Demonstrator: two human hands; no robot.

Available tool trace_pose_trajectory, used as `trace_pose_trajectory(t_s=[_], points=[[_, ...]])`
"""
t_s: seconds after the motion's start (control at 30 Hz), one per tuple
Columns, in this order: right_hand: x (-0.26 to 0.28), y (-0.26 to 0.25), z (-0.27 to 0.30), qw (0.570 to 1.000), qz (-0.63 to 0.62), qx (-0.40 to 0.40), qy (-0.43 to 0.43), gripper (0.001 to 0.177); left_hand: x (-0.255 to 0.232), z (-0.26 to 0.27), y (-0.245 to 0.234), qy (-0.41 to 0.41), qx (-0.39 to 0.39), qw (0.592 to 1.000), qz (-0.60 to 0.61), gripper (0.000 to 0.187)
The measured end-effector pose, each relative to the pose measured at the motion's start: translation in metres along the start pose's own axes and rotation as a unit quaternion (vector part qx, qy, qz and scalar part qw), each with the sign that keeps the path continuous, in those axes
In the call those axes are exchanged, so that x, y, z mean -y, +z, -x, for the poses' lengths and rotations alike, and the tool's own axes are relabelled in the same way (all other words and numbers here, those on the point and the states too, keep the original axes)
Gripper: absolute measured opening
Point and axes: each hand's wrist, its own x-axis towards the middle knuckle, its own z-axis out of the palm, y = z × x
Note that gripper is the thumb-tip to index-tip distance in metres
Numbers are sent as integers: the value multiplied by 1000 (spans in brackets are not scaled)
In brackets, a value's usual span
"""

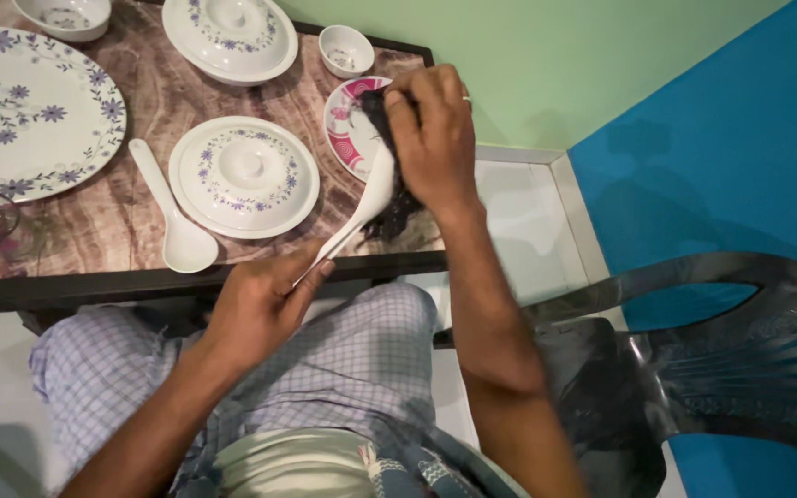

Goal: The person wipes a large serving spoon with a black cloth, repeatedly rubbing both sides of the spoon's bowl and handle, then sets it down and picks up a small spoon to wipe it in the same manner.

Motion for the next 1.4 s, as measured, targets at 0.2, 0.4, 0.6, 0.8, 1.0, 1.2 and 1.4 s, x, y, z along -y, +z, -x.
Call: trace_pose_trajectory(t_s=[0.2, 0.4, 0.6, 0.8, 1.0, 1.2, 1.4], points=[[49, 13, 39, 994, 94, -11, -49, 15, 6, -7, 1, 34, -6, 999, 10, 29], [32, 12, 19, 983, 135, 59, -108, 10, 12, 0, 9, 0, 46, 998, -40, 28], [-57, 9, 6, 934, -310, 175, 30, 18, 22, 6, -3, -115, 48, 979, 164, 30], [-33, 72, 50, 785, -525, -116, 309, 36, 21, -3, 9, -123, -14, 970, 209, 31], [41, 93, 73, 860, -356, -267, 250, 30, 15, -8, 5, 23, -63, 996, 66, 52], [24, 51, 38, 900, -309, -242, 191, 16, -8, -5, 3, -78, -26, 994, 70, 33], [63, 39, 56, 984, 70, -132, -101, 18, 7, -7, 13, 12, -60, 994, 91, 31]])
